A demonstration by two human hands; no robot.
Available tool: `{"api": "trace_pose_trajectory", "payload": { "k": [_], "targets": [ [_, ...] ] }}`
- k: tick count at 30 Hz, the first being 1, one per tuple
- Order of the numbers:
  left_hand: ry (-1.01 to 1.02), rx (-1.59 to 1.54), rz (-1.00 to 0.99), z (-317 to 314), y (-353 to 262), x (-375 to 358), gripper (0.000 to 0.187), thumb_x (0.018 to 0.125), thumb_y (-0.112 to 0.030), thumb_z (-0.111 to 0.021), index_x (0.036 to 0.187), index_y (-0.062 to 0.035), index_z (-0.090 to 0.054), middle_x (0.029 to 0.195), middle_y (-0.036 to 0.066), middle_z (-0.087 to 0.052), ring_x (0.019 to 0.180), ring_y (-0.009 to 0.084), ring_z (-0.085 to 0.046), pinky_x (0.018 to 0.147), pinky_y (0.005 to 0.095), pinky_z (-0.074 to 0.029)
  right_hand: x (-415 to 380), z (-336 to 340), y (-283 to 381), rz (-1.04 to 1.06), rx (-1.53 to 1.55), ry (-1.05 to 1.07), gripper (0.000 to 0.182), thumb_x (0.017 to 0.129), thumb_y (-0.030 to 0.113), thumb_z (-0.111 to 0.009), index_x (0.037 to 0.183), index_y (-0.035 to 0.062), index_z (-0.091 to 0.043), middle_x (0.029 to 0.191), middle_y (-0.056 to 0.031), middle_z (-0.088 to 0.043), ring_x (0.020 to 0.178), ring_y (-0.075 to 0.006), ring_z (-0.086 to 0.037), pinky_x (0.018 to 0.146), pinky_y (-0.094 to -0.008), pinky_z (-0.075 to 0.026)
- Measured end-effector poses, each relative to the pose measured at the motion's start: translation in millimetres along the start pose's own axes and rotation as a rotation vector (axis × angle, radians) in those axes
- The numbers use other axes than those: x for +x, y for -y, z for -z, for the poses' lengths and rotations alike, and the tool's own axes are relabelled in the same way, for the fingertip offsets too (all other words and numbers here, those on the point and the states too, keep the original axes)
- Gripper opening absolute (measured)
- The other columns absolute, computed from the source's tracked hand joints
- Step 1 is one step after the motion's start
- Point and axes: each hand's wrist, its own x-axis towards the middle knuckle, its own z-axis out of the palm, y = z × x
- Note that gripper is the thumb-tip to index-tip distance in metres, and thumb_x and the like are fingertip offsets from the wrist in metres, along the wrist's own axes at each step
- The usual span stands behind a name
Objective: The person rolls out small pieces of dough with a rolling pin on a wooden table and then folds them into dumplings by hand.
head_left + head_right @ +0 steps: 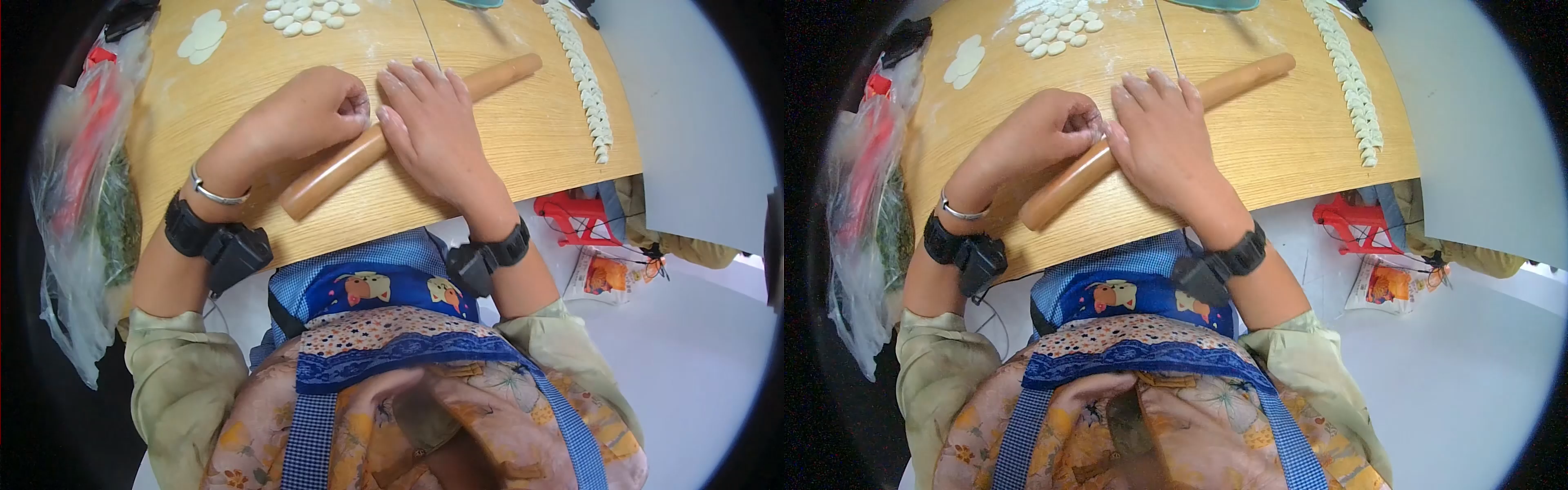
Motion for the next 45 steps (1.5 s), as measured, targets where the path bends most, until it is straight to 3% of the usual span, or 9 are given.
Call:
{"api": "trace_pose_trajectory", "payload": {
  "k": [2, 5, 9, 15, 18, 24, 32, 36, 45],
  "targets": [
    [-0.039, -0.013, -0.051, -5.7, 0.7, -1.8, 0.012, 0.087, -0.007, -0.067, 0.090, 0.0044, -0.064, 0.072, 0.012, -0.063, 0.068, 0.0181, -0.062, 0.066, 0.0320, -0.052, -16.0, 10.7, 1.2, -0.012, 0.017, 0.033, 0.045, 0.101, 0.031, -0.053, 0.135, 0.0019, -0.060, 0.144, -0.0162, -0.058, 0.141, -0.0376, -0.045, 0.121, -0.0562, -0.026],
    [-0.061, 0.045, -0.063, -8.5, 0.9, -3.1, 0.012, 0.083, 0.000, -0.068, 0.094, 0.0038, -0.064, 0.075, 0.010, -0.064, 0.070, 0.0169, -0.063, 0.067, 0.0314, -0.052, -39.3, 22.6, 2.6, -0.033, 0.032, 0.064, 0.049, 0.101, 0.032, -0.054, 0.140, 0.0028, -0.056, 0.149, -0.0154, -0.054, 0.143, -0.0371, -0.042, 0.123, -0.0562, -0.022],
    [0.009, -0.049, -0.013, -4.3, 3.2, -1.9, 0.014, 0.083, -0.002, -0.069, 0.095, 0.0031, -0.063, 0.077, 0.007, -0.065, 0.072, 0.0158, -0.063, 0.068, 0.0306, -0.052, -53.5, 31.6, 5.3, -0.058, 0.030, 0.105, 0.052, 0.101, 0.032, -0.054, 0.144, 0.0031, -0.054, 0.150, -0.0152, -0.053, 0.145, -0.0368, -0.040, 0.124, -0.0567, -0.020],
    [0.026, -0.108, -0.061, -1.1, 8.8, 1.9, 0.011, 0.091, -0.008, -0.063, 0.096, 0.0017, -0.062, 0.078, 0.006, -0.063, 0.073, 0.0149, -0.061, 0.068, 0.0310, -0.052, -26.5, 16.8, 5.0, -0.023, 0.018, 0.060, 0.048, 0.101, 0.032, -0.053, 0.138, 0.0023, -0.058, 0.146, -0.0166, -0.056, 0.142, -0.0369, -0.044, 0.122, -0.0570, -0.022],
    [0.068, -0.094, 0.009, 2.9, 6.0, 2.8, 0.017, 0.097, -0.014, -0.057, 0.096, 0.0022, -0.062, 0.079, 0.009, -0.064, 0.073, 0.0176, -0.062, 0.069, 0.0330, -0.051, -2.4, 1.5, 1.2, -0.006, 0.020, 0.029, 0.044, 0.101, 0.032, -0.053, 0.133, 0.0018, -0.061, 0.142, -0.0168, -0.059, 0.139, -0.0370, -0.046, 0.121, -0.0572, -0.025],
    [-0.006, -0.001, -0.098, -1.3, 12.9, 4.3, 0.023, 0.099, -0.019, -0.055, 0.095, 0.0033, -0.062, 0.079, 0.016, -0.065, 0.070, 0.0253, -0.062, 0.069, 0.0361, -0.051, 9.9, -7.7, 0.9, -0.004, -0.001, -0.015, 0.042, 0.102, 0.031, -0.052, 0.130, 0.0017, -0.063, 0.140, -0.0165, -0.061, 0.139, -0.0370, -0.047, 0.120, -0.0571, -0.027],
    [-0.011, 0.092, -0.059, -4.6, -1.5, -6.7, 0.021, 0.078, -0.005, -0.075, 0.092, 0.0027, -0.063, 0.074, 0.013, -0.065, 0.066, 0.0218, -0.063, 0.062, 0.0348, -0.050, -44.8, 22.3, 2.0, -0.060, 0.045, 0.078, 0.048, 0.101, 0.032, -0.053, 0.140, 0.0036, -0.057, 0.148, -0.0144, -0.054, 0.145, -0.0367, -0.039, 0.124, -0.0567, -0.018],
    [0.043, 0.157, -0.004, -2.4, -6.1, -6.5, 0.017, 0.079, -0.005, -0.072, 0.090, 0.0022, -0.062, 0.074, 0.012, -0.065, 0.066, 0.0196, -0.063, 0.062, 0.0346, -0.049, -52.2, 22.6, 2.3, -0.081, 0.053, 0.072, 0.050, 0.101, 0.031, -0.052, 0.143, 0.0046, -0.054, 0.149, -0.0145, -0.052, 0.147, -0.0360, -0.037, 0.124, -0.0576, -0.016],
    [0.096, -0.114, -0.076, 1.2, 7.7, 0.4, 0.012, 0.089, -0.009, -0.062, 0.093, 0.0030, -0.064, 0.078, 0.013, -0.065, 0.072, 0.0189, -0.062, 0.070, 0.0322, -0.051, -41.0, 19.9, 2.6, -0.056, 0.044, 0.058, 0.048, 0.101, 0.033, -0.053, 0.140, 0.0043, -0.057, 0.146, -0.0142, -0.055, 0.145, -0.0357, -0.040, 0.124, -0.0596, -0.016]
  ]
}}
